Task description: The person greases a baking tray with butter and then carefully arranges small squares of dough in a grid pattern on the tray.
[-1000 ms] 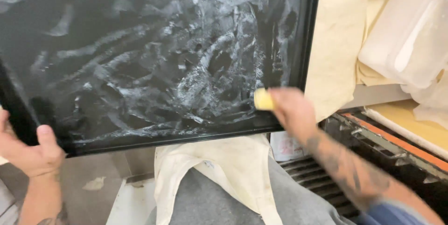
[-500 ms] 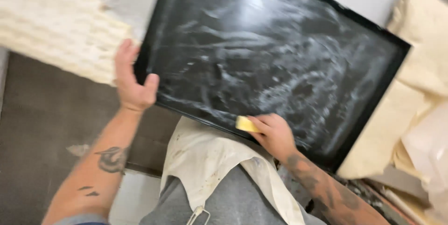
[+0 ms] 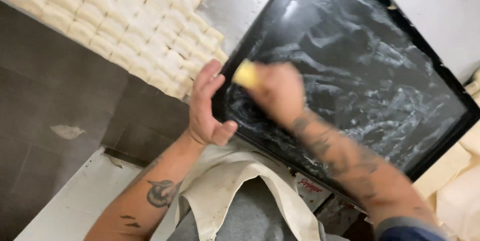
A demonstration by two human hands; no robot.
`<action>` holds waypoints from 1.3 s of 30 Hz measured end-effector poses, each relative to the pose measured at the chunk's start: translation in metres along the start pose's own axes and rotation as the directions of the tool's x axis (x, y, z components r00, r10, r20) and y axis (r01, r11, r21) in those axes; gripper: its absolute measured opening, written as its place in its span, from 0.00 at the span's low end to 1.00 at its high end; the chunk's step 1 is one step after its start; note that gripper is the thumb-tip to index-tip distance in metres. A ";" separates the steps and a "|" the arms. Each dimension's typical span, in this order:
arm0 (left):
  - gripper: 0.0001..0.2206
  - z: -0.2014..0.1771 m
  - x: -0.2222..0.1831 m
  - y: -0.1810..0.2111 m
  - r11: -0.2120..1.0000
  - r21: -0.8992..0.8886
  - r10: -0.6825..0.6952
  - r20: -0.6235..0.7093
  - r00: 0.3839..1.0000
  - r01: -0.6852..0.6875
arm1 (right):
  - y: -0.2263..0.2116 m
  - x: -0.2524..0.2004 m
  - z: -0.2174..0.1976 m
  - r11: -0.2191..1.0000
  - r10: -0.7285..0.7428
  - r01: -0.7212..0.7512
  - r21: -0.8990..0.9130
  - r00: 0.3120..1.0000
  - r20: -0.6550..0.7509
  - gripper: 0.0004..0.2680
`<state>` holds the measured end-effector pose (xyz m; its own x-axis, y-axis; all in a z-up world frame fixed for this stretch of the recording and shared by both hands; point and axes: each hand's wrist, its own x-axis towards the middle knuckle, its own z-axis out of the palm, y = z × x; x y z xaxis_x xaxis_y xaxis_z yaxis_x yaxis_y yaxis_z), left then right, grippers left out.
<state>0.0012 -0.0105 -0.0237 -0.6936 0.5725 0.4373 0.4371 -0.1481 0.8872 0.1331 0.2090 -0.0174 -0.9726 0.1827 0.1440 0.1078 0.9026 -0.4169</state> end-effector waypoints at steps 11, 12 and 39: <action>0.37 -0.012 -0.003 0.012 0.998 -0.011 -0.053 0.098 0.994 0.054 | 0.011 0.009 -0.006 0.901 0.356 -0.352 -0.254 0.934 -0.031 0.11; 0.38 -0.011 -0.004 0.009 0.998 0.010 -0.062 0.103 0.993 0.061 | 0.005 0.003 -0.004 0.948 0.278 -0.281 -0.147 0.960 -0.043 0.14; 0.36 0.009 0.020 0.027 0.920 0.336 0.076 0.353 0.933 -0.203 | -0.027 -0.168 -0.010 0.923 0.384 -0.385 -0.006 0.922 -0.051 0.05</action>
<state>0.0042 0.0045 0.0075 -0.4112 0.8072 0.4235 0.7351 0.0190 0.6777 0.2953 0.1574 -0.0214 -0.8446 0.5352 0.0183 0.4752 0.7648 -0.4349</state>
